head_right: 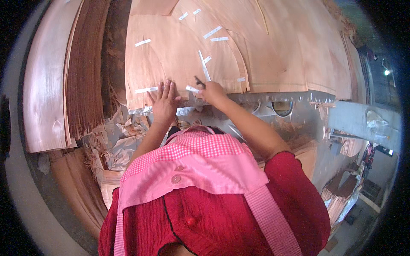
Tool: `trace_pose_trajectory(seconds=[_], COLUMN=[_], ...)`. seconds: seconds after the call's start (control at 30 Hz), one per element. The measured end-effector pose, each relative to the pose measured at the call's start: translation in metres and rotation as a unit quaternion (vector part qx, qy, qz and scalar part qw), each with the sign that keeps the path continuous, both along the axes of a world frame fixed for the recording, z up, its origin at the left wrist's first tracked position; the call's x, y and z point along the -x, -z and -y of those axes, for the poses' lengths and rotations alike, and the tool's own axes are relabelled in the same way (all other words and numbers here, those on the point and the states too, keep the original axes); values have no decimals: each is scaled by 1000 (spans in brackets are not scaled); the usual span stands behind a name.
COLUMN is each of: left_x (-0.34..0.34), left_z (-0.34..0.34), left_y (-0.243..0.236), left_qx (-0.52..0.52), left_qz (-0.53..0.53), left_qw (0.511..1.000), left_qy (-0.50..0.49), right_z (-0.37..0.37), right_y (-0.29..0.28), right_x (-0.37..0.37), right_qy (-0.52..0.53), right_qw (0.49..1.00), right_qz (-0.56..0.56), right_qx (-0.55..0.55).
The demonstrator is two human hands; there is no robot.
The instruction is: The person cuts and sorts thin wood veneer sheets using a small utility blade. The person trims the edges of a large sheet, gathers scraps from the floor, and stacks the finished sheets by hand into a neat pile.
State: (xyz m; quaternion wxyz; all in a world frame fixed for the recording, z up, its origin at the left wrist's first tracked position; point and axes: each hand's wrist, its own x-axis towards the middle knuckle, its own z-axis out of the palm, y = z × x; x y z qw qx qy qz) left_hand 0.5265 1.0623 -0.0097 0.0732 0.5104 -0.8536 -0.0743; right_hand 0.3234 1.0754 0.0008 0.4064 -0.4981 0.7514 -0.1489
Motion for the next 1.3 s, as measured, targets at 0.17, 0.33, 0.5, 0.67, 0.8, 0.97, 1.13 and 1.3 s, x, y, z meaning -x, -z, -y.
trace_pose_trajectory(seconds=[0.17, 0.33, 0.5, 0.67, 0.8, 0.97, 1.13, 1.3], left_x=[-23, -14, -7, -28, -90, -239, -276, -194], left_z=[68, 98, 95, 133, 186, 265, 379, 470], left_y=[-26, 6, -1, -1, -24, 2, -15, 3], left_qx=[-45, 10, 12, -5, -143, -145, -80, -72], left_qz=[-333, -118, -5, -98, -300, -132, -41, -52], left_qw=[942, 985, 995, 965, 890, 919, 918, 893], left_qy=[-15, 129, 101, 243, 313, 343, 385, 440], right_z=[82, 121, 116, 132, 135, 138, 159, 169], right_y=[-30, -19, 0, -50, -30, -25, -9, 13], right_x=[-35, -60, -40, -34, -62, -97, -101, -97], right_qy=[39, 100, -145, 10, 117, 256, 296, 270], right_qw=[961, 961, 956, 980, 944, 867, 808, 759], right_qz=[272, 252, -237, -195, -287, -419, -487, -573], right_qx=[10, -51, 93, 26, 115, 82, 150, 149])
